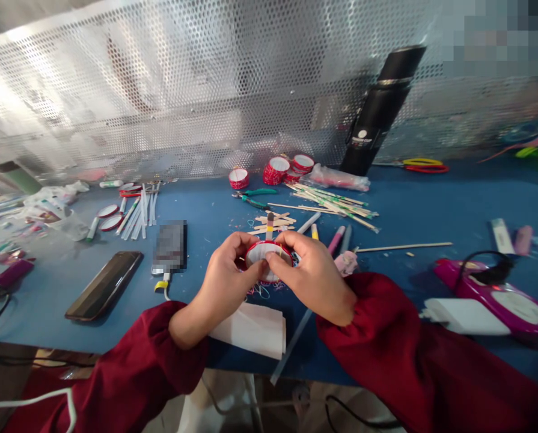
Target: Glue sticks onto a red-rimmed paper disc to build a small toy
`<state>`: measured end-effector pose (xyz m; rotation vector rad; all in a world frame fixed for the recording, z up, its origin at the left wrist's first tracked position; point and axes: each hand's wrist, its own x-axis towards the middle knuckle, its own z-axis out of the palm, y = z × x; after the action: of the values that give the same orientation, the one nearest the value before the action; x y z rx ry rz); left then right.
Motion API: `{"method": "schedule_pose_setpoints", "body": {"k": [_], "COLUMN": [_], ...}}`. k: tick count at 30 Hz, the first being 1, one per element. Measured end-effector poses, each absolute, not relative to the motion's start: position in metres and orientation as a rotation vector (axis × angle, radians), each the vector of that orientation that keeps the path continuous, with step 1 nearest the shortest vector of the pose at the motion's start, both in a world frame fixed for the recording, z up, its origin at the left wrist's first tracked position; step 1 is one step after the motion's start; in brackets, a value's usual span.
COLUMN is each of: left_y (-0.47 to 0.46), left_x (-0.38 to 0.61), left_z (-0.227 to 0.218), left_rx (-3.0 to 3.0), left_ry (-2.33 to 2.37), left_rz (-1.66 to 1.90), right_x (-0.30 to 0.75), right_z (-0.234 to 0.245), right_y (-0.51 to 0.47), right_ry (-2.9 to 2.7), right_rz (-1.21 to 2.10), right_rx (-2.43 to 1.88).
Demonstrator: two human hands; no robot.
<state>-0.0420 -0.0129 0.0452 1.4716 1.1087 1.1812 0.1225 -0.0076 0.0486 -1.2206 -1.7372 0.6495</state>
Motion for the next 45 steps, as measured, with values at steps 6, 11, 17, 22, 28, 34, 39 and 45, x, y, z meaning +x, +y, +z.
{"method": "schedule_pose_setpoints", "body": {"k": [6, 11, 17, 22, 28, 34, 39, 45], "left_y": [-0.0115, -0.0122, -0.0132, -0.0136, -0.0135, -0.0137, -0.0141, -0.0137], "left_x": [-0.0433, -0.0431, -0.042, -0.042, -0.0427, -0.0423, -0.0417, -0.042], "left_z": [0.0422, 0.0444, 0.0459, 0.0443, 0.0437, 0.0451, 0.0455, 0.0445], "left_rx": [1.427, 1.421, 1.43, 1.431, 1.441, 1.435, 1.412, 1.431], "left_ry": [1.077, 1.066, 1.101, 1.101, 1.098, 1.087, 1.074, 1.057], "left_rz": [1.19, 1.194, 1.176, 1.168, 1.16, 1.162, 1.142, 1.135], "right_x": [0.122, 0.123, 0.1227, 0.123, 0.123, 0.1225, 0.1223, 0.1222], "right_z": [0.0474, 0.0485, 0.0477, 0.0467, 0.0474, 0.0486, 0.0501, 0.0493], "right_y": [-0.008, -0.0086, -0.0079, -0.0075, -0.0085, -0.0088, -0.0089, -0.0085], "right_ry": [-1.739, -1.734, -1.731, -1.743, -1.744, -1.757, -1.761, -1.757], "right_rz": [0.647, 0.652, 0.622, 0.607, 0.622, 0.629, 0.621, 0.624], "right_rx": [-1.216, -1.212, -1.199, -1.22, -1.247, -1.251, -1.251, -1.252]}}
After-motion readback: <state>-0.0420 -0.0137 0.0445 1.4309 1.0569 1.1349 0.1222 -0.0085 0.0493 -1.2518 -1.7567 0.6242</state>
